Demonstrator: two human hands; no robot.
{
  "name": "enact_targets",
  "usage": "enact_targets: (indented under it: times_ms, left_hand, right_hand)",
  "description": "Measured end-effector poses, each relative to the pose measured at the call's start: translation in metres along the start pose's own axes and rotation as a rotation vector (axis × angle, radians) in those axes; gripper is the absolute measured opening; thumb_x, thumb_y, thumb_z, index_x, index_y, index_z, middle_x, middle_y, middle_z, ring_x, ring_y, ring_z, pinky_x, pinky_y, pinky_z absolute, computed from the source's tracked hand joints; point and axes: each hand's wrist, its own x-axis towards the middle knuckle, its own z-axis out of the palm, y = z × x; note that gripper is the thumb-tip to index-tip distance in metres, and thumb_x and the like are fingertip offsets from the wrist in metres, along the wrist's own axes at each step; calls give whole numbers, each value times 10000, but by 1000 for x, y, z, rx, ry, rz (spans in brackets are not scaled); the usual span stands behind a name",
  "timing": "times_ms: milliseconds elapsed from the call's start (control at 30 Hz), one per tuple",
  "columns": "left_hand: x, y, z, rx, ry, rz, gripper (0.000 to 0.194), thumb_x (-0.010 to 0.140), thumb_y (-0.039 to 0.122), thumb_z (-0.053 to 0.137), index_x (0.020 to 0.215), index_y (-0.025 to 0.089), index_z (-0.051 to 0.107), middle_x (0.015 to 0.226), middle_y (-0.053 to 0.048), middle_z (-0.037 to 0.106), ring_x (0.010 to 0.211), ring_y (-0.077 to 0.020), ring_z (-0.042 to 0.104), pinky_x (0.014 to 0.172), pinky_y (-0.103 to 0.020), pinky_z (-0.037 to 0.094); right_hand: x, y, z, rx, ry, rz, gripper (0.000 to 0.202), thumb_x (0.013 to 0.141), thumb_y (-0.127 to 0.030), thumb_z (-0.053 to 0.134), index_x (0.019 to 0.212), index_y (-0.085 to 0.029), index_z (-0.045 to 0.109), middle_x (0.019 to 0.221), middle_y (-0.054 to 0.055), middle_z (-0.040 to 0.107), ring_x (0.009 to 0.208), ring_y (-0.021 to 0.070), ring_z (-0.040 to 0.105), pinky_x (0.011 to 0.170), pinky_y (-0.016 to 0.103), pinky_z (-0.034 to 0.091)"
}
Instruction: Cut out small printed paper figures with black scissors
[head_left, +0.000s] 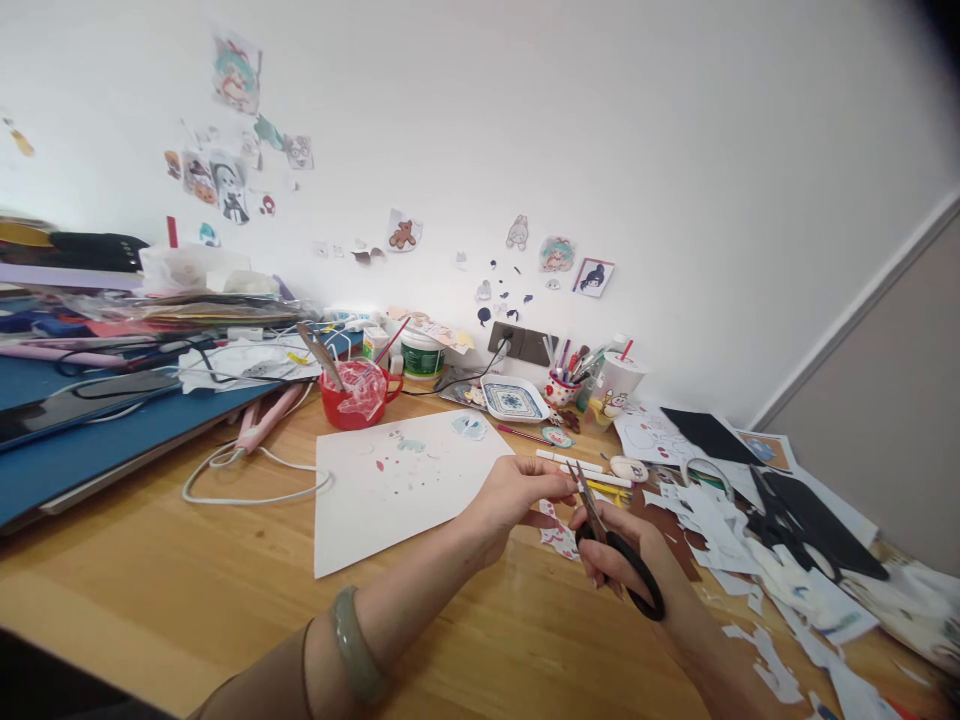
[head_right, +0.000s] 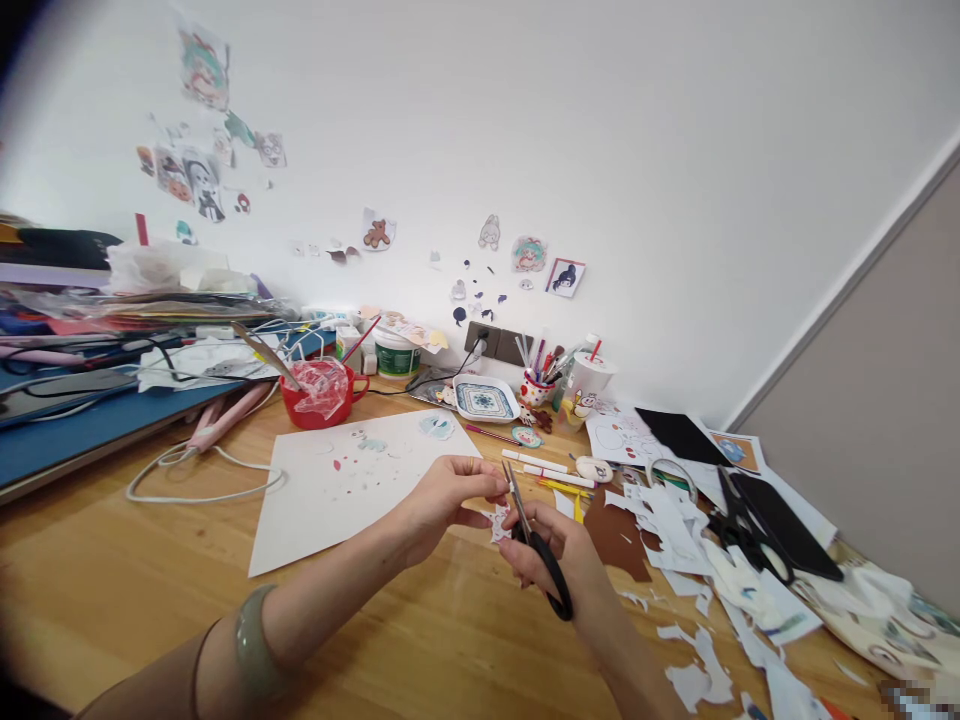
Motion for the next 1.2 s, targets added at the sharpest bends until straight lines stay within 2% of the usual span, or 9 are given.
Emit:
enact_targets:
  times_ms: [133, 433, 667, 833, 1000, 1200]
  left_hand:
    - [0, 0, 0, 2, 6, 3, 195, 588, 305, 656, 660, 133, 600, 674, -23, 565, 669, -113, 508, 550, -212, 408]
    - [0, 2, 0, 2, 45, 12, 202, 572, 304, 673, 657, 134, 605, 668, -18, 547, 692, -121, 509, 534, -200, 402]
    - [0, 0, 0, 15, 1, -5, 249, 577, 352, 672, 693, 142, 604, 677, -26, 543, 700, -129, 494, 546, -223, 418]
    - [1, 0, 1, 20, -4, -17, 215, 570, 304, 676, 678, 132, 605, 665, -28, 544, 680, -121, 495, 545, -215, 412]
    - [1, -2, 1, 9, 1, -7, 232, 570, 328, 679, 679, 138, 602, 689, -26, 549, 677, -114, 486, 542, -208, 406]
    - [2, -3, 0, -6, 0, -5, 247, 566, 333, 682, 685, 134, 596, 703, -31, 549, 662, -110, 480, 542, -210, 404]
  right_hand:
    - [0, 0, 0, -3, 30, 10, 226, 588, -351, 600, 682, -187, 476, 491, -61, 444, 436, 90, 405, 410, 208, 344]
    - [3, 11, -5, -35, 11, -10, 219, 603, -344, 597, 703, -184, 485, 488, -60, 453, 418, 81, 413, 376, 191, 340]
    - [5, 14, -6, 10, -1, -39, 216, 596, -317, 633, 705, -190, 496, 484, -66, 454, 431, 82, 414, 398, 188, 377]
    - [4, 12, -5, 9, -12, -47, 210, 623, -338, 611, 714, -190, 493, 498, -66, 443, 436, 81, 400, 411, 197, 377]
    - [0, 7, -3, 14, 17, -54, 224, 623, -359, 610, 710, -187, 495, 506, -59, 447, 460, 90, 407, 433, 206, 384]
    - [1, 6, -3, -33, 28, -36, 263, 594, -391, 616, 701, -185, 493, 502, -57, 454, 429, 88, 421, 385, 201, 366]
